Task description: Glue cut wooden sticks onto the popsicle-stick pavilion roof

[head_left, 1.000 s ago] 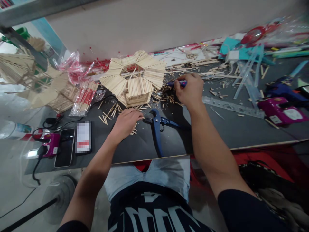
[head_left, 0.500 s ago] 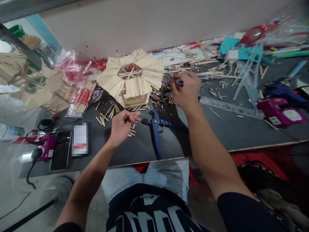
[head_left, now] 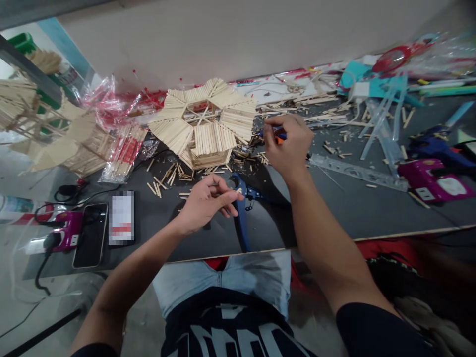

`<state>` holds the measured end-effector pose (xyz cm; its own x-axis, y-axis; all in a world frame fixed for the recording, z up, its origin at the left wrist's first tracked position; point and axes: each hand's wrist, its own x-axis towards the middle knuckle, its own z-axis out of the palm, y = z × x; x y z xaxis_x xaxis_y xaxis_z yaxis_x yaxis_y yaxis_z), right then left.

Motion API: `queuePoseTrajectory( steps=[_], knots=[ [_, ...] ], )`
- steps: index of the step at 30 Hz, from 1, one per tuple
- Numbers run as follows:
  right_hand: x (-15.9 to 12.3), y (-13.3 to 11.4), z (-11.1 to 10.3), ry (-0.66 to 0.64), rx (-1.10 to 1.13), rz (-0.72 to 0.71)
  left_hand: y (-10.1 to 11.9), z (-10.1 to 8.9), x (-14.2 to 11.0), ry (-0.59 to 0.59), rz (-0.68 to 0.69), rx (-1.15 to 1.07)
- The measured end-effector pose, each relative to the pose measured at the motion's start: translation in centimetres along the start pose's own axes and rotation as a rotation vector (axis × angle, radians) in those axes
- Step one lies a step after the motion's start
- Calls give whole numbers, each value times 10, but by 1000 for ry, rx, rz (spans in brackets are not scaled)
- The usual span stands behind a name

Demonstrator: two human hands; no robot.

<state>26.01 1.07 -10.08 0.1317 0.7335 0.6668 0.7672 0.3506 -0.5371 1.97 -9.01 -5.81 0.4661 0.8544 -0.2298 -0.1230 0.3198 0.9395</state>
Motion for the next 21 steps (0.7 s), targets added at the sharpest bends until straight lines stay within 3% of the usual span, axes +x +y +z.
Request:
queuePoseTrajectory(
  steps=[4,10,15,18,21],
  knots=[
    [0,-7,-4,-28,-25,36,20,17,8,-74,36,7],
    [3,-10,-7,32,0,37,39,39,29,-165,112,3],
    [5,-13,-12,32,-1,39,45,49,27,-325,158,288],
    [6,-21,-15,47,39,33,43,48,28,-283,135,253],
    [6,-28,-21,79,175,66,39,42,35,-254,5,119]
  ],
)
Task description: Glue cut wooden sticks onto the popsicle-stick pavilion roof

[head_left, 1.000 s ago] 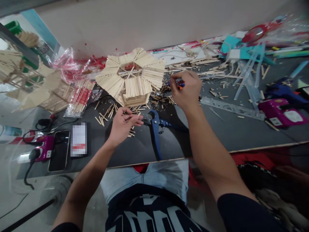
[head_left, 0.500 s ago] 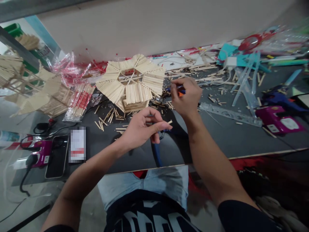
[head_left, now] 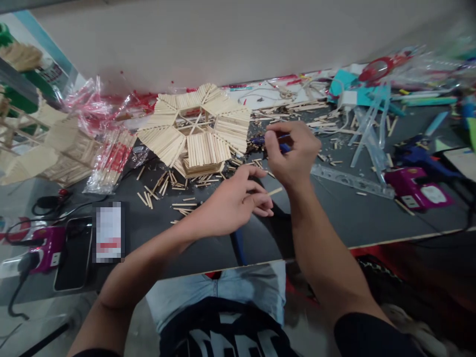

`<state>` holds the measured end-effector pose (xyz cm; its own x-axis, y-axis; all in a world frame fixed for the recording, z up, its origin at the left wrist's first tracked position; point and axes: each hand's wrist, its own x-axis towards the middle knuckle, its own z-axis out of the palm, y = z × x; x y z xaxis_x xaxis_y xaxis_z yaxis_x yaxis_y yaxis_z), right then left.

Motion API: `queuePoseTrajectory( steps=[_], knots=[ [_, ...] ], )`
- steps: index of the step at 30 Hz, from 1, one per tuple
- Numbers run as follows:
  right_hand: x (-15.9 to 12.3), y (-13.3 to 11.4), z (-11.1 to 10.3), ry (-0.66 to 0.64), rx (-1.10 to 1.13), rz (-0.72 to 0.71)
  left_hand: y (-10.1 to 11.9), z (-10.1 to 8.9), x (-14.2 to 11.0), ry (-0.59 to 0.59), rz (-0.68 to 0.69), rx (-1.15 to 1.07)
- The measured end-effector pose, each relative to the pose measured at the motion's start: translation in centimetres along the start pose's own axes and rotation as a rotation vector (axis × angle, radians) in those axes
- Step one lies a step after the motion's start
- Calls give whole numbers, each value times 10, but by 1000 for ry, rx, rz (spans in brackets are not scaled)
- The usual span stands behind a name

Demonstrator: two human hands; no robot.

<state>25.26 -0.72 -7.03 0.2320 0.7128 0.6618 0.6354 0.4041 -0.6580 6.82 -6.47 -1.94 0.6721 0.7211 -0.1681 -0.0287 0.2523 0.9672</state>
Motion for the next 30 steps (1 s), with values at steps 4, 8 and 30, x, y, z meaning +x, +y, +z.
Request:
queuePoseTrajectory(
  steps=[4,8,30],
  knots=[
    [3,-1,-18,-280,601,218,-4,-10,7,-86,-70,-160],
    [5,0,-33,-691,940,241,-7,-12,9,-75,-54,-392],
    [23,-37,-30,-782,678,395,-17,-4,3,-104,82,-408]
  ],
)
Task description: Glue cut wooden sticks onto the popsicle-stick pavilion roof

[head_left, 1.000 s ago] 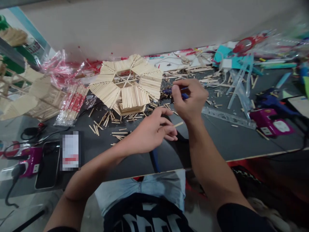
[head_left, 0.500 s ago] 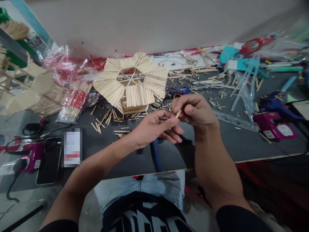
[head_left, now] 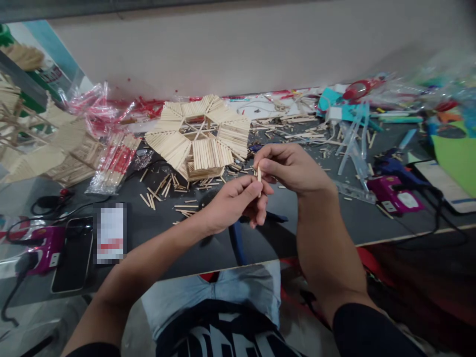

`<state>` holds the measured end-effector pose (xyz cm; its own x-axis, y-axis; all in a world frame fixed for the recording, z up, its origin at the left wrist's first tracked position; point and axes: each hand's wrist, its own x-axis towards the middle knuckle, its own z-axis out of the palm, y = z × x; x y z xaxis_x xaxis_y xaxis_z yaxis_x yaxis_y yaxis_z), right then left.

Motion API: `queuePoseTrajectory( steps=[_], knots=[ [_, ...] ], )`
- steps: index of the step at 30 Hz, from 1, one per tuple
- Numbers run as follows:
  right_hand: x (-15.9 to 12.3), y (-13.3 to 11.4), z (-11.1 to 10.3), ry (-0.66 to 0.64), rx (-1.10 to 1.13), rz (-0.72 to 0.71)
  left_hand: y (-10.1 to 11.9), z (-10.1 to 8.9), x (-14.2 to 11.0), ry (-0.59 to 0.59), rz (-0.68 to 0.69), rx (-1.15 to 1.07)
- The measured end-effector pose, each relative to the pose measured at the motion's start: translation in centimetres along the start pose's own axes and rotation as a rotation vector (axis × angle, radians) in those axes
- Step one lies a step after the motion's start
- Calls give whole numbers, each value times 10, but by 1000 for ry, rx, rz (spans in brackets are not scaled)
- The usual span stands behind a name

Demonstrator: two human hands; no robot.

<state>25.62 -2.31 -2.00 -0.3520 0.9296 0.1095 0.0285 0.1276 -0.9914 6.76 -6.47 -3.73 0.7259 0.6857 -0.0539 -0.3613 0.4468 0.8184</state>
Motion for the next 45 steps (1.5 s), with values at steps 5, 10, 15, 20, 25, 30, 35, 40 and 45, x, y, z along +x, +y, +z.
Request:
queuePoseTrajectory(
  steps=[5,10,15,20,25,30,35,40,45],
  knots=[
    [4,-17,0,71,-249,-15,-2,2,3,184,2,-53],
    [15,-32,-4,145,-522,-102,3,1,5,282,-29,-231],
    [35,-44,-5,83,-691,-130,6,1,8,320,-33,-285],
    [46,-47,4,61,-801,5,4,-1,10,293,-15,-309],
    [43,-49,9,-41,-870,15,5,-2,11,289,18,-342],
    [43,-48,6,-53,-807,92,7,-2,12,281,28,-363],
    [45,-43,7,-40,-761,84,5,1,12,322,44,-374],
    [46,-40,4,-66,-800,85,6,2,12,334,30,-399],
    [47,-40,4,-66,-860,95,9,-2,12,337,-21,-430]
  ],
)
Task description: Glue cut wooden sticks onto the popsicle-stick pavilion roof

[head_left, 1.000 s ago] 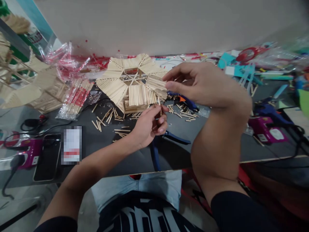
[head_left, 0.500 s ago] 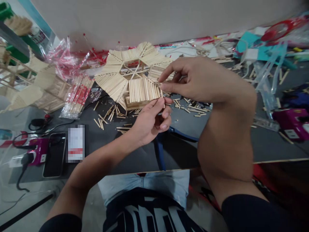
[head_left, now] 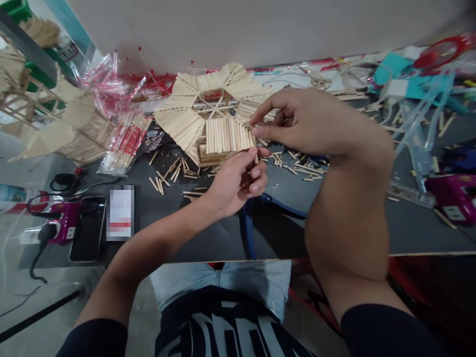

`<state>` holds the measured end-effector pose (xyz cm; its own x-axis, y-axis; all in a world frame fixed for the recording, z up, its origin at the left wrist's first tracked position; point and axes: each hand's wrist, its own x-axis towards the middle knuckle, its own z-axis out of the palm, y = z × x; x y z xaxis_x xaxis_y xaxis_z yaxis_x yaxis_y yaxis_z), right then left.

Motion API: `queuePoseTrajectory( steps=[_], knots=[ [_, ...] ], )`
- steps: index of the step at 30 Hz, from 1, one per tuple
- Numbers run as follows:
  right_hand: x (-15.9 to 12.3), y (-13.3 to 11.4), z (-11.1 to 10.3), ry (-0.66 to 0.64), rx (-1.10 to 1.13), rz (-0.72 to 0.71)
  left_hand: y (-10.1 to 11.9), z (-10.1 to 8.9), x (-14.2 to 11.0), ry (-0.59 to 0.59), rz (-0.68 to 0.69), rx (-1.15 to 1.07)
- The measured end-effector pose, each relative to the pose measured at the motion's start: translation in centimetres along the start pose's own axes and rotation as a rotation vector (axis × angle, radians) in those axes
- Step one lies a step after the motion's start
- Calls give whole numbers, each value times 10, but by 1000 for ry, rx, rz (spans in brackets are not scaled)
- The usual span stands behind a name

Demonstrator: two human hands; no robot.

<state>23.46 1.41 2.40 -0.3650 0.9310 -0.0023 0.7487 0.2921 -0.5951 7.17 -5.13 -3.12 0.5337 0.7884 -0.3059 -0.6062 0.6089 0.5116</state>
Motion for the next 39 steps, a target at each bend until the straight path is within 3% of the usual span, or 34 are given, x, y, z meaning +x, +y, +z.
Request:
queuePoseTrajectory(
  steps=[26,39],
  knots=[
    [2,-1,0,-2,88,9,7,-6,8,-114,-44,30],
    [3,2,4,33,125,-16,7,-6,9,-112,-24,-34]
  ],
)
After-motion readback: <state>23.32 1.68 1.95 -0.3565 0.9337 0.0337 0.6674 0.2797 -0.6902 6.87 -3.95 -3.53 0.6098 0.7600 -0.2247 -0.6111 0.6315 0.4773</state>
